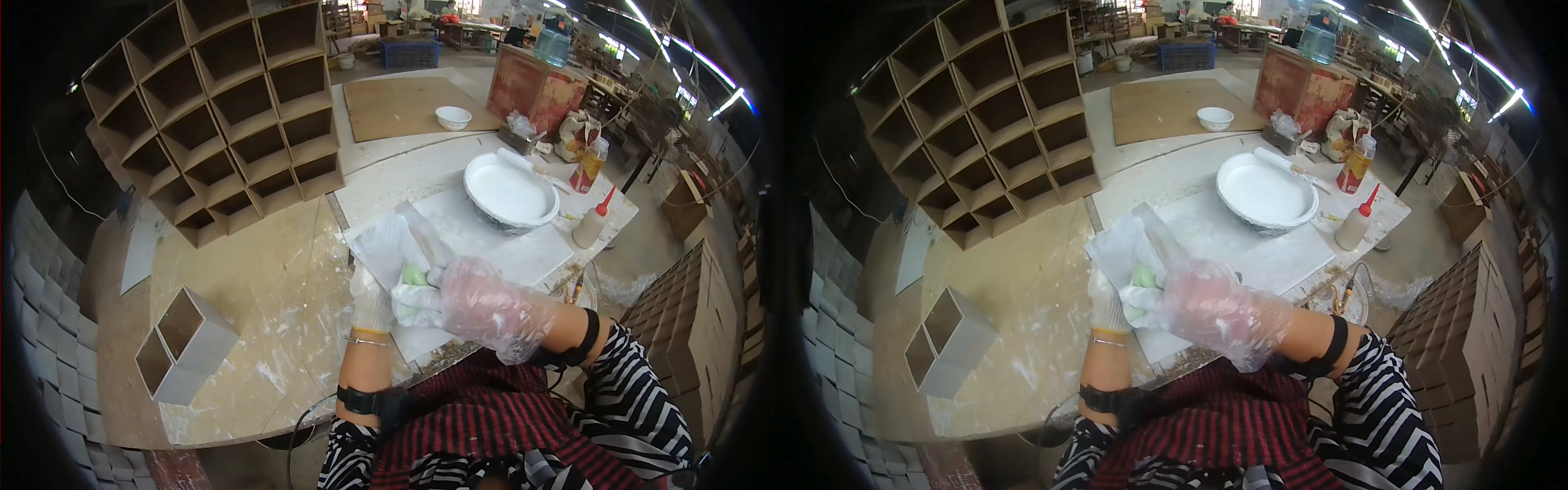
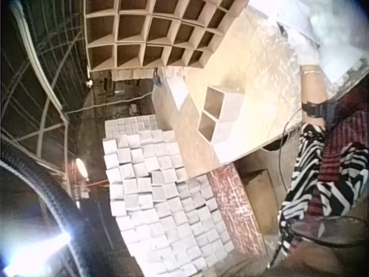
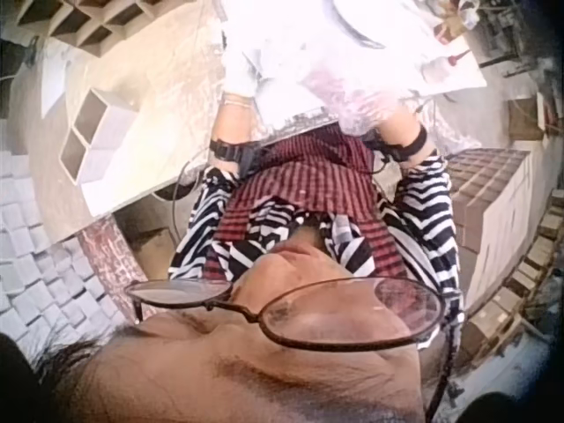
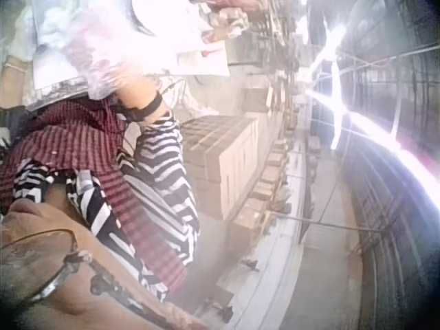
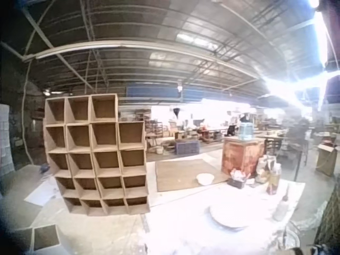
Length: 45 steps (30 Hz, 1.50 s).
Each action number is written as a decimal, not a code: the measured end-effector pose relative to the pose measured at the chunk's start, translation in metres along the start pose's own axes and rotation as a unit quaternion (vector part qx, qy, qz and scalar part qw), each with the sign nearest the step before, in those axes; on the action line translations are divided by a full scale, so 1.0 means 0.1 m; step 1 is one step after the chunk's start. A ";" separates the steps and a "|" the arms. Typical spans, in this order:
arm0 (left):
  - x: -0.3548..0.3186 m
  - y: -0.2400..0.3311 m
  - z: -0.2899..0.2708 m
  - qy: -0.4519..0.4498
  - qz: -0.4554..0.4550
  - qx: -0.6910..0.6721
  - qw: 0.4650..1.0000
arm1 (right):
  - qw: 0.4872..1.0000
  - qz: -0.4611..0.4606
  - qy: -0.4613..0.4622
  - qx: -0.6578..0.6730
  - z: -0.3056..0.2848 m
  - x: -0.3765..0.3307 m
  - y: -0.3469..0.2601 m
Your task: The person wipes the surfaces of small wooden boxes with a cloth while wearing gloves. They repeatedly turn the boxes to clean different sides and place them on the table after wiping.
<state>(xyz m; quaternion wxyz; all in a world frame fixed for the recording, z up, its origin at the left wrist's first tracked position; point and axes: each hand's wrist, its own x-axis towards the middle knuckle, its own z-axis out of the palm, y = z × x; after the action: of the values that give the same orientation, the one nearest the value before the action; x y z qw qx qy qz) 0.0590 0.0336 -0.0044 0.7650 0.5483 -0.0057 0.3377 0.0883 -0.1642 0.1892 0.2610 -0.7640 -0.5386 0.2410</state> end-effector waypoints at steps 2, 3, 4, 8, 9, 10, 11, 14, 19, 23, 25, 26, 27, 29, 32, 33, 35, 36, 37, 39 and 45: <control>-0.04 -0.05 -0.04 0.011 0.015 0.058 0.998 | 0.997 -0.041 0.034 0.047 0.00 0.09 0.15; -0.05 0.04 0.05 0.036 -0.006 0.012 0.999 | 0.985 -0.146 0.092 -0.021 0.03 0.19 0.56; -0.06 0.11 0.14 0.062 -0.027 -0.037 0.997 | 0.976 -0.175 0.128 -0.021 0.01 0.20 0.64; -0.14 0.72 0.54 0.112 -0.152 -0.291 0.938 | 0.980 -0.091 0.125 0.129 -0.13 0.23 0.50; -0.17 0.65 0.50 0.093 -0.159 -0.299 0.936 | 0.987 -0.045 0.059 0.139 -0.09 0.30 0.42; -0.17 0.53 0.42 0.028 -0.142 -0.349 0.926 | 0.986 -0.081 0.056 0.137 -0.13 0.36 0.40; -0.16 0.39 0.31 -0.038 -0.123 -0.396 0.909 | 0.983 -0.117 0.052 0.135 -0.17 0.41 0.38; -0.22 0.56 0.56 0.069 -0.178 -0.290 0.938 | 0.929 -0.302 0.155 0.145 -0.22 0.63 0.61; -0.22 0.30 0.19 -0.101 -0.074 -0.430 0.894 | 0.981 -0.159 0.064 -0.086 -0.19 0.29 0.14; -0.20 0.37 0.29 0.025 -0.167 -0.278 0.945 | 0.997 -0.054 -0.038 0.035 -0.02 0.38 0.23; -0.24 0.35 0.28 0.074 -0.162 -0.221 0.959 | 0.995 -0.035 -0.072 -0.057 -0.21 0.39 -0.15; -0.25 0.49 0.43 0.069 -0.132 -0.237 0.960 | 0.984 -0.090 -0.050 -0.148 -0.28 0.46 -0.14; -0.26 0.60 0.55 0.061 -0.105 -0.254 0.960 | 0.961 -0.134 -0.015 -0.240 -0.36 0.50 -0.14; -0.28 0.70 0.64 0.099 -0.174 -0.240 0.950 | 0.843 -0.324 0.133 -0.409 -0.31 0.66 0.42; -0.28 0.67 0.50 0.102 -0.172 -0.262 0.944 | 0.868 -0.215 0.173 -0.413 -0.57 0.57 0.36; -0.26 0.64 0.45 0.092 -0.160 -0.275 0.944 | 0.902 -0.197 0.141 -0.357 -0.60 0.55 0.22; -0.24 0.72 0.51 0.108 -0.187 -0.279 0.936 | 0.971 -0.163 0.065 -0.161 -0.59 0.47 0.13; -0.26 0.73 0.56 0.117 -0.207 -0.279 0.930 | 0.989 -0.146 0.029 -0.018 -0.53 0.45 0.21; -0.23 0.65 0.59 0.095 -0.190 -0.269 0.940 | 0.969 -0.146 -0.008 0.202 -0.33 0.50 0.57; -0.17 0.55 0.54 0.066 -0.130 -0.250 0.957 | 0.838 -0.140 -0.063 0.524 -0.15 0.48 0.70; -0.20 0.63 0.48 0.125 -0.088 -0.267 0.952 | 0.910 -0.039 -0.117 0.396 -0.24 0.13 0.42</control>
<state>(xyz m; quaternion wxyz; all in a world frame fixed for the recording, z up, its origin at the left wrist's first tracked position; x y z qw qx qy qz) 0.0277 -0.0062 0.0595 0.9046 0.2762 0.0480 0.3211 0.1373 -0.1675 0.1784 0.4862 -0.5426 -0.4551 0.5119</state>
